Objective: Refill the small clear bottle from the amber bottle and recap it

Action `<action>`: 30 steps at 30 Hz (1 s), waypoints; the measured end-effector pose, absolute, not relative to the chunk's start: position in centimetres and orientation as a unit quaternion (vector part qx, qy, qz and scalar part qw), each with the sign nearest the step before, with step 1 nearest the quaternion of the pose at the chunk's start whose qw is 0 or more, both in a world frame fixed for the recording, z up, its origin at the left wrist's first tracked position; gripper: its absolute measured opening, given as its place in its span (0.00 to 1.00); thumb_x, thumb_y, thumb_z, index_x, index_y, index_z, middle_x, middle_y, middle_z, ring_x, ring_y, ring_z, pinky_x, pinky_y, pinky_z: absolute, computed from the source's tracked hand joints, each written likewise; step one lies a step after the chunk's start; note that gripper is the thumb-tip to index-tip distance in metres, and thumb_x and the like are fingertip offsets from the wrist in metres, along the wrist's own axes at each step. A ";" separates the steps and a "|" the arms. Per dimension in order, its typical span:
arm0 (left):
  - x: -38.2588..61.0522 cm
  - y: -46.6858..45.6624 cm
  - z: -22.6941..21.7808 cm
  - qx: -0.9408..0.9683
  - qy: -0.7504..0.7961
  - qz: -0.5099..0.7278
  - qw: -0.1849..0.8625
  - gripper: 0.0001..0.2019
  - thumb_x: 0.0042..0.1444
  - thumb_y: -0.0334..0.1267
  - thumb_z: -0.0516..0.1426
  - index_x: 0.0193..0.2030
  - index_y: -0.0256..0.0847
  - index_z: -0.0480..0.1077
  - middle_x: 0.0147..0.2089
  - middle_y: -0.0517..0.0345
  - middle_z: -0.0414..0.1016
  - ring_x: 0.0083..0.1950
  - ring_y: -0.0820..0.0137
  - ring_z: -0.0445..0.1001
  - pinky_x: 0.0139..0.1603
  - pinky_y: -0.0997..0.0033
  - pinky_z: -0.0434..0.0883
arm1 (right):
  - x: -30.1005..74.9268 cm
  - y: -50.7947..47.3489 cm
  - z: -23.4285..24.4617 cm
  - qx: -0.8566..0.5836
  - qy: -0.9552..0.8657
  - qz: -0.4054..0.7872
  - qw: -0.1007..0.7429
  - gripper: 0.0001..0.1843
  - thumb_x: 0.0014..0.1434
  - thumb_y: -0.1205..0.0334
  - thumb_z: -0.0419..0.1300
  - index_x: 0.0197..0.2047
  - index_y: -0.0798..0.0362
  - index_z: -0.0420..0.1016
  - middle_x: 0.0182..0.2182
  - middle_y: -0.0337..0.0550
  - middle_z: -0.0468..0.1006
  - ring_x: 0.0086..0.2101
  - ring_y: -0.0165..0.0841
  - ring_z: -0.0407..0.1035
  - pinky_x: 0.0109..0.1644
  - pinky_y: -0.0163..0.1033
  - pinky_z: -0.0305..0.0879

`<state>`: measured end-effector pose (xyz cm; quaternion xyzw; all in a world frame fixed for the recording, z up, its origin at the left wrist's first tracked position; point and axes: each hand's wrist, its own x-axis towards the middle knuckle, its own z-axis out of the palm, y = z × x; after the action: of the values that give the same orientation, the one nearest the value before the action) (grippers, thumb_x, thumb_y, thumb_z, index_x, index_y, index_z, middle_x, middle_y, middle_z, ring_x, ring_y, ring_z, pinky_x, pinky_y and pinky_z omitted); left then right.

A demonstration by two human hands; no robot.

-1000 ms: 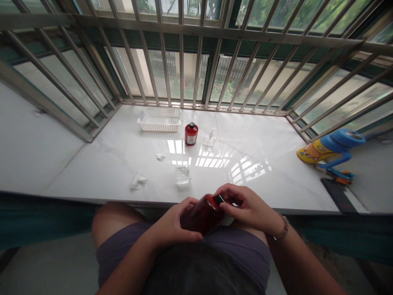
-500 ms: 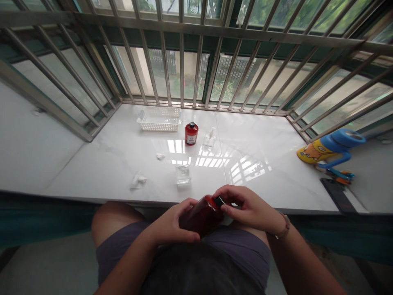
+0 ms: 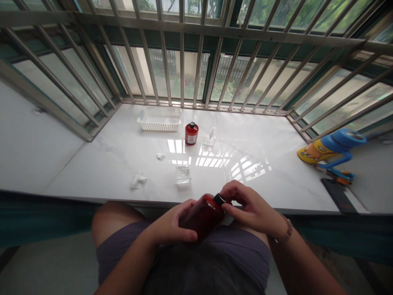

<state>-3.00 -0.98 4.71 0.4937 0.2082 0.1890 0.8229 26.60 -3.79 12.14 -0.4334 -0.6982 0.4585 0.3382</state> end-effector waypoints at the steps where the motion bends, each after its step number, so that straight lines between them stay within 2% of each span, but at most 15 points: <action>1: -3.0 -1.0 4.7 0.494 0.211 0.191 0.822 0.40 0.48 0.55 0.77 0.64 0.43 0.71 0.58 0.51 0.78 0.61 0.51 0.76 0.65 0.54 0.70 | 26.5 -3.7 12.2 -0.431 -0.707 0.443 0.344 0.05 0.74 0.58 0.64 0.52 0.45 0.76 0.41 0.42 0.78 0.37 0.33 0.72 0.42 0.39 0.73; 3: -3.0 -1.0 4.6 0.495 0.218 0.194 0.819 0.39 0.49 0.55 0.77 0.63 0.42 0.71 0.57 0.51 0.78 0.61 0.51 0.76 0.64 0.55 0.70 | 26.4 -3.6 12.1 -0.421 -0.720 0.421 0.357 0.04 0.74 0.60 0.64 0.51 0.45 0.77 0.45 0.44 0.79 0.38 0.33 0.74 0.43 0.40 0.74; 7: -3.0 -1.0 4.9 0.503 0.227 0.197 0.811 0.38 0.49 0.55 0.76 0.62 0.42 0.71 0.56 0.52 0.78 0.59 0.53 0.77 0.61 0.58 0.71 | 26.3 -3.4 11.8 -0.399 -0.731 0.401 0.383 0.05 0.74 0.64 0.64 0.49 0.44 0.76 0.56 0.47 0.80 0.49 0.38 0.78 0.51 0.44 0.77; 10: -3.0 -1.2 5.4 0.514 0.246 0.203 0.796 0.38 0.49 0.54 0.76 0.62 0.42 0.71 0.55 0.52 0.79 0.57 0.54 0.78 0.58 0.59 0.72 | 26.1 -3.5 11.5 -0.400 -0.728 0.395 0.393 0.05 0.74 0.66 0.64 0.48 0.44 0.76 0.54 0.46 0.83 0.51 0.38 0.80 0.54 0.45 0.77; 15: -3.0 -1.4 7.0 0.565 0.318 0.212 0.731 0.38 0.50 0.55 0.75 0.64 0.44 0.70 0.54 0.52 0.82 0.56 0.53 0.81 0.57 0.58 0.75 | 25.5 -3.5 10.9 -0.439 -0.710 0.358 0.419 0.03 0.74 0.63 0.65 0.47 0.45 0.78 0.52 0.47 0.84 0.50 0.40 0.81 0.53 0.45 0.78; 20: -2.5 -1.8 8.4 0.689 0.428 0.209 0.547 0.35 0.53 0.47 0.74 0.66 0.49 0.70 0.55 0.54 0.83 0.52 0.56 0.82 0.53 0.59 0.76 | 25.0 -3.5 10.1 -0.483 -0.677 0.345 0.435 0.03 0.74 0.60 0.64 0.49 0.44 0.81 0.52 0.48 0.84 0.50 0.40 0.81 0.50 0.44 0.79; 25: -1.9 -2.4 7.8 0.794 0.472 0.259 0.281 0.39 0.53 0.44 0.73 0.70 0.47 0.68 0.55 0.47 0.84 0.54 0.49 0.82 0.59 0.48 0.73 | 24.4 -3.8 9.3 -0.504 -0.629 0.378 0.455 0.05 0.75 0.56 0.64 0.48 0.45 0.81 0.54 0.49 0.84 0.53 0.42 0.81 0.54 0.47 0.80; 30: -1.8 -2.5 7.1 0.818 0.462 0.263 0.220 0.37 0.57 0.47 0.71 0.71 0.45 0.67 0.55 0.43 0.84 0.53 0.47 0.82 0.57 0.47 0.72 | 23.9 -3.8 8.6 -0.525 -0.602 0.376 0.470 0.08 0.75 0.52 0.64 0.49 0.46 0.81 0.55 0.51 0.83 0.53 0.44 0.80 0.56 0.51 0.79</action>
<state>-1.79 -2.52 7.10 0.8184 0.4615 0.2626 0.2196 23.86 -3.82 8.61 -0.5253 -0.6017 0.3755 0.4701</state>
